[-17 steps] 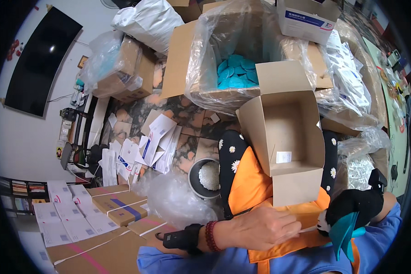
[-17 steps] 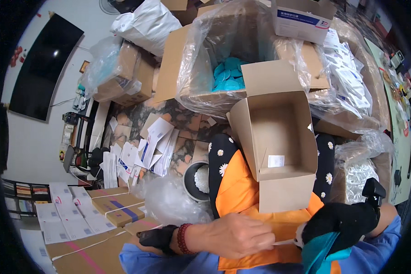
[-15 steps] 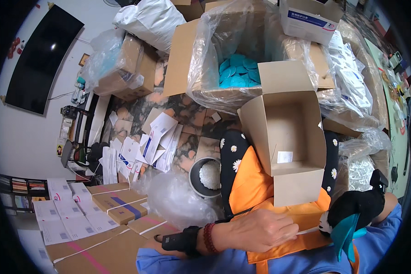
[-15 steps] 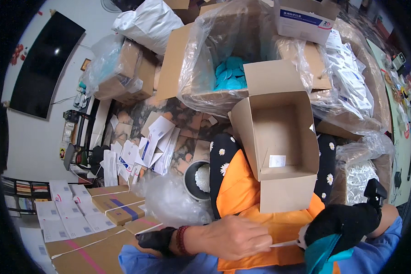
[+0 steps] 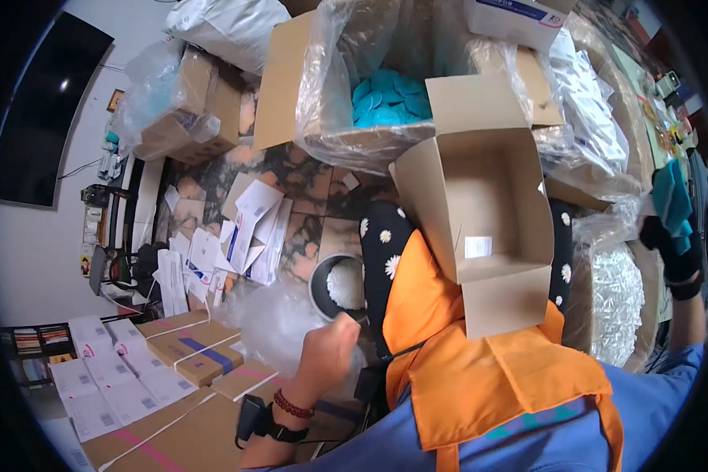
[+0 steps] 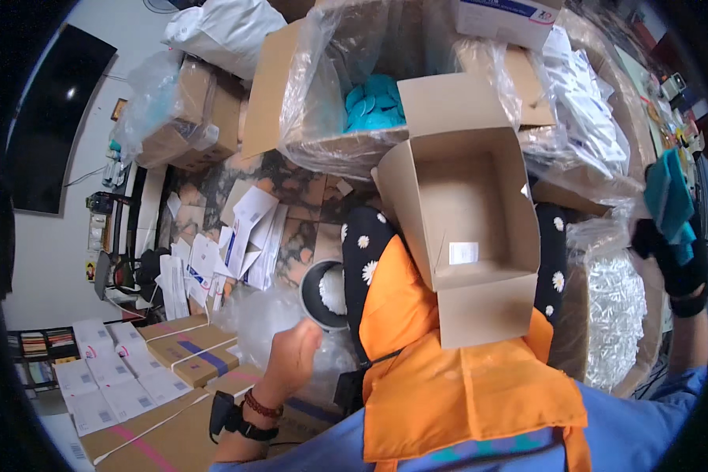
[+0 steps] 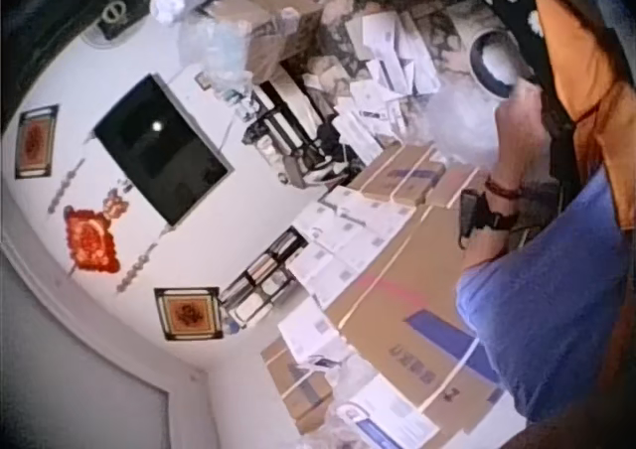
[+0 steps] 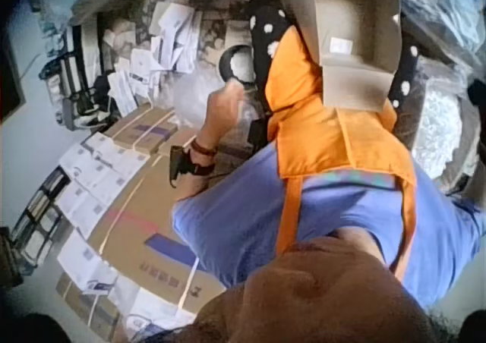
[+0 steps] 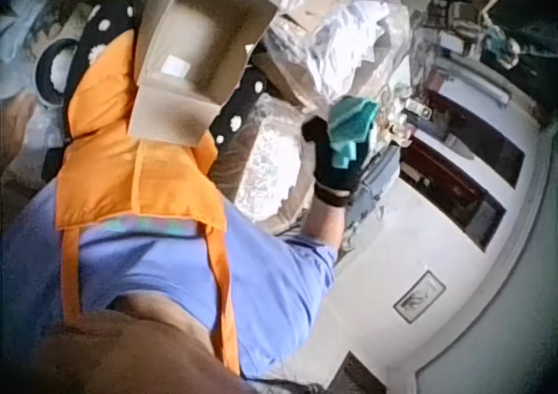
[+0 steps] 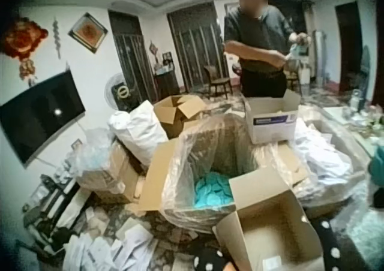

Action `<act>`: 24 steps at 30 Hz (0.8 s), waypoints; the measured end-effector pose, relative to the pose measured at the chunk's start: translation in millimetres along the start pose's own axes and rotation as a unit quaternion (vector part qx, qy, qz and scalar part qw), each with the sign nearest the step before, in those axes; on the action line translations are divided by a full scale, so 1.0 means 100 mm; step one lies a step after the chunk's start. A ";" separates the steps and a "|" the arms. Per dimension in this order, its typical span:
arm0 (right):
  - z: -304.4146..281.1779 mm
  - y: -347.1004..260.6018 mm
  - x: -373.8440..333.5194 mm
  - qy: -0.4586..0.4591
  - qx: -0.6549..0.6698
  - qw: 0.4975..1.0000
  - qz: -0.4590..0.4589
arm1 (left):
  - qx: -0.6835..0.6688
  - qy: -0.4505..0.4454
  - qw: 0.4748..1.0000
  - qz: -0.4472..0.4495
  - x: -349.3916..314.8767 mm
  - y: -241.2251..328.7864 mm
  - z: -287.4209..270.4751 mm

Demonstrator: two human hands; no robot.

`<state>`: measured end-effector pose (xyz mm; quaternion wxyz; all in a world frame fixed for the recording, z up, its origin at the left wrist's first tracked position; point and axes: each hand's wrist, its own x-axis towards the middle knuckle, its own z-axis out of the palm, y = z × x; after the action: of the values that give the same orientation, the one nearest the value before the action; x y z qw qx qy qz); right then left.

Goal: Packing individual face masks into a small cardboard box from larger bulk containers.

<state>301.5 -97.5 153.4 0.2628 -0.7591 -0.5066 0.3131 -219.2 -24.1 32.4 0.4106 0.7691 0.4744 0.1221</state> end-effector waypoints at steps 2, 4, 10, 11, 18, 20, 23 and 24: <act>0.29 0.16 -0.08 -0.011 0.177 0.984 0.008 | -0.065 -0.006 0.998 -0.021 0.25 -0.39 0.21; 0.65 0.17 -0.05 -0.074 0.521 0.850 0.002 | -0.128 0.093 0.976 -0.150 0.35 -1.14 0.59; 1.46 0.04 0.29 -0.059 0.476 0.868 0.130 | -0.165 0.070 0.929 -0.325 0.40 -2.34 1.24; 1.54 0.02 0.33 -0.051 0.478 0.865 0.140 | -0.165 0.059 0.933 -0.315 0.40 -2.49 1.31; 2.02 0.63 0.39 0.101 0.116 0.986 -0.067 | 0.255 0.085 0.932 -0.243 0.47 -2.56 1.30; 2.01 0.39 0.34 0.104 0.065 0.988 -0.098 | 0.055 0.117 0.966 -0.224 0.83 -1.89 1.03; 2.05 0.35 0.23 -0.039 0.201 0.976 -0.072 | -0.230 0.144 0.957 -0.105 1.17 -0.60 0.76; 2.06 0.30 0.22 -0.040 0.202 0.976 -0.072 | -0.249 0.110 0.959 -0.074 1.20 -0.24 0.73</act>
<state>173.4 -70.3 -9.6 0.4119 -0.6384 -0.4967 0.4195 -130.1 43.0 -56.1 0.5424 0.5865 0.5271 0.2898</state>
